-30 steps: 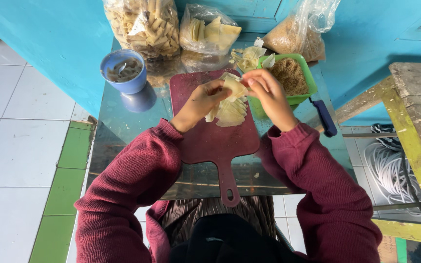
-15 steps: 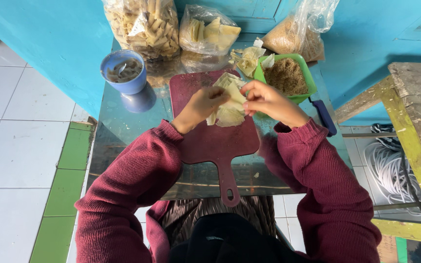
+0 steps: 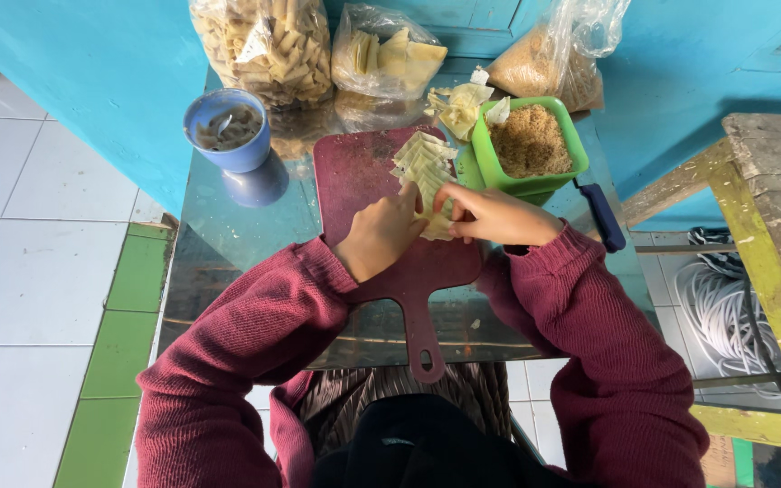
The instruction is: The person sits at a stainless steel table and folds thin wafer sheets by hand, pressing pieces together and stacking folded sheets on a cutting board. They take new sheets from a pile, occasionally reach into a bag of rolled snacks, and work through the sheets one at a time.
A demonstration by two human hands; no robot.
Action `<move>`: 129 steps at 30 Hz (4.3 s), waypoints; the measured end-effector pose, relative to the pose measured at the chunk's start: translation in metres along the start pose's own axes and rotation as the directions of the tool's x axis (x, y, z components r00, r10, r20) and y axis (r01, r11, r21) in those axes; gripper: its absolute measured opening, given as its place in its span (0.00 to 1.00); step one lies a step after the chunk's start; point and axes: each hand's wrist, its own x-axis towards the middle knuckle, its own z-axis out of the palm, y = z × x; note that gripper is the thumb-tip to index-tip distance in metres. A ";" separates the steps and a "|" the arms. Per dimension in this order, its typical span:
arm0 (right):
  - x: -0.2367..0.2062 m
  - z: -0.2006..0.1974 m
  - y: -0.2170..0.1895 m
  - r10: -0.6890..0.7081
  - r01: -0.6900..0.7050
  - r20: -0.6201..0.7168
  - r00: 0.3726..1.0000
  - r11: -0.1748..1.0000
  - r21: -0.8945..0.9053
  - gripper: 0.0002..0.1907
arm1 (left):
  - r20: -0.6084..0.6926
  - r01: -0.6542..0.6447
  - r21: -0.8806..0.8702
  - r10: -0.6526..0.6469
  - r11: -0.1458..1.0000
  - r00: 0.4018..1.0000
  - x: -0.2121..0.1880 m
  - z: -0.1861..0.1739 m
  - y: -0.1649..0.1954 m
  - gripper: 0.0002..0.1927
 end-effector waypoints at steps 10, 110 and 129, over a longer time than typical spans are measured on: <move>0.001 0.001 0.008 -0.027 0.027 0.005 1.000 0.998 -0.057 0.15 | -0.042 -0.071 0.020 0.072 0.997 0.997 -0.002 0.004 -0.003 0.14; -0.003 0.036 0.004 0.107 -0.097 -0.205 0.973 0.994 0.057 0.16 | -0.202 -0.310 -0.071 0.291 0.948 0.935 -0.030 0.006 -0.010 0.08; 0.001 0.029 -0.021 -0.275 0.428 -0.647 0.711 0.899 0.089 0.10 | -0.261 -0.092 0.200 0.144 0.975 0.955 0.084 -0.032 -0.027 0.10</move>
